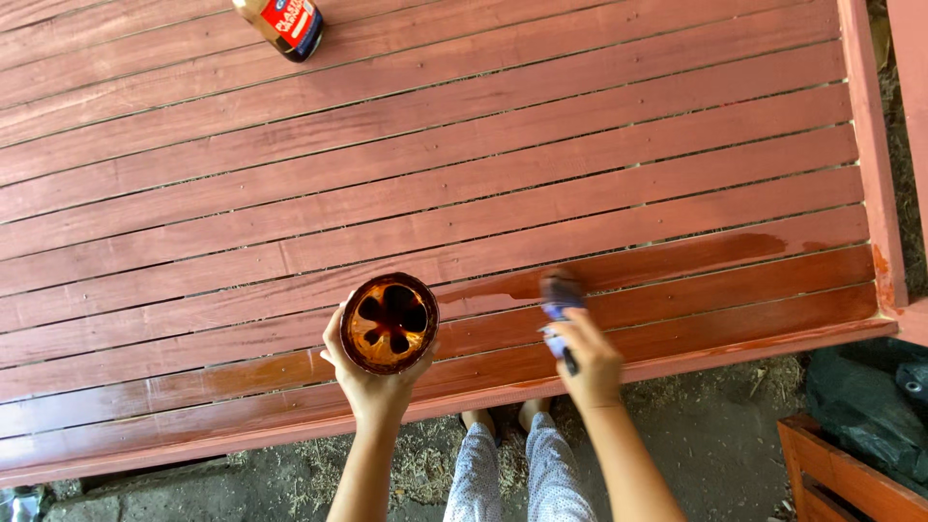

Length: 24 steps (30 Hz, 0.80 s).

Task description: The person holds a coconut shell cup of reddish-brown wood stain in one hand and a wide brush in the other, brushing the stain onto the slats of a red wooden bench, working along the boards and reloading the brush from the cup as they cover the surface.

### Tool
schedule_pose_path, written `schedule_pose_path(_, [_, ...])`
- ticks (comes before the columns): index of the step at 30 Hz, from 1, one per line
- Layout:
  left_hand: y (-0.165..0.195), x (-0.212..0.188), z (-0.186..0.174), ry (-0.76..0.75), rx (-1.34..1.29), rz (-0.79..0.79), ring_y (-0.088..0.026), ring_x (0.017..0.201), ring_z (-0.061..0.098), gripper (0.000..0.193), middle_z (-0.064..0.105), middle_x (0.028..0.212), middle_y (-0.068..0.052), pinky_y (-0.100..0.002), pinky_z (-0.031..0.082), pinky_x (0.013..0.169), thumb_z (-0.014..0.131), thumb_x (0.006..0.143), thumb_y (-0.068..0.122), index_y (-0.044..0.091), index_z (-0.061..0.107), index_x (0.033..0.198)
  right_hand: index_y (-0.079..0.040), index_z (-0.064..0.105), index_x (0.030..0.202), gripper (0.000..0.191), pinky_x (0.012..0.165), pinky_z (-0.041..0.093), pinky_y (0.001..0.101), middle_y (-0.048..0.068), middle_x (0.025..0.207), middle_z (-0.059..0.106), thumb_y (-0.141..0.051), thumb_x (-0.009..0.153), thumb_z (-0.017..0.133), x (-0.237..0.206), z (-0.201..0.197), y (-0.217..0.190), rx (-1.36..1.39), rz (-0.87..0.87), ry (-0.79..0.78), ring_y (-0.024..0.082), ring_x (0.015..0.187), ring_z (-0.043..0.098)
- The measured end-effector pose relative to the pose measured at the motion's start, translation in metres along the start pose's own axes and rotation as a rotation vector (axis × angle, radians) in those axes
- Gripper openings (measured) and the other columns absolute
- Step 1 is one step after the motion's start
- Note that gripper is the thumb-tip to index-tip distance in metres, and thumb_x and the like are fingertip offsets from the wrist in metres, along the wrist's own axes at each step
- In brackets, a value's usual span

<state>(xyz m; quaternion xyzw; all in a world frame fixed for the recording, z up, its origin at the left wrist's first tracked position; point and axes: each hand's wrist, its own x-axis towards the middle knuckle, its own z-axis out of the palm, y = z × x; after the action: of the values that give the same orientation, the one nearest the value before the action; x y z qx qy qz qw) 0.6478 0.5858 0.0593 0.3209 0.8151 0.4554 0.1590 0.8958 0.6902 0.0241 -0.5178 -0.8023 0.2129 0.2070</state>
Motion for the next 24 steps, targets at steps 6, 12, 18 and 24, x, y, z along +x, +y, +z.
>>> schedule_pose_path(6, [-0.006,-0.003,-0.005,0.011,-0.066,-0.048,-0.024,0.130,0.057,0.105,0.059,0.139,-0.009,-0.045,0.028,0.122,0.099,0.058,0.028,0.013,0.041,0.144,-0.017,0.076,0.093,0.029,0.078,0.063,0.0365,0.007,0.112,0.076,0.002,0.072,0.079,0.002,0.060,-0.043,0.116,-0.019,-0.067,0.026,0.093,0.075])
schedule_pose_path(12, [-0.012,-0.004,-0.013,0.022,0.029,-0.040,-0.026,0.130,0.052,0.106,0.056,0.138,-0.011,-0.045,0.031,0.120,0.100,0.057,0.030,0.013,0.042,0.144,-0.016,0.072,0.097,0.023,0.081,0.063,0.0354,0.009,0.117,0.073,-0.008,0.079,0.084,0.002,0.081,-0.061,0.204,-0.303,-0.155,0.030,0.102,0.074])
schedule_pose_path(18, [-0.016,-0.001,-0.014,-0.001,0.003,-0.026,-0.026,0.134,0.054,0.106,0.059,0.141,-0.010,-0.052,0.014,0.126,0.098,0.060,0.031,0.014,0.039,0.146,-0.016,0.075,0.105,0.042,0.086,0.062,0.0359,0.013,0.124,0.070,0.005,0.069,0.080,-0.015,0.002,0.020,-0.100,0.073,0.014,0.031,0.105,0.073])
schedule_pose_path(24, [-0.018,-0.010,-0.007,-0.052,0.008,-0.029,-0.029,0.141,0.051,0.114,0.055,0.148,-0.011,-0.060,0.003,0.126,0.098,0.057,0.035,0.014,0.036,0.149,-0.018,0.071,0.097,0.022,0.080,0.064,0.0316,0.001,0.114,0.071,-0.004,0.085,0.081,-0.043,0.089,-0.073,0.305,-0.146,-0.211,0.018,0.095,0.075])
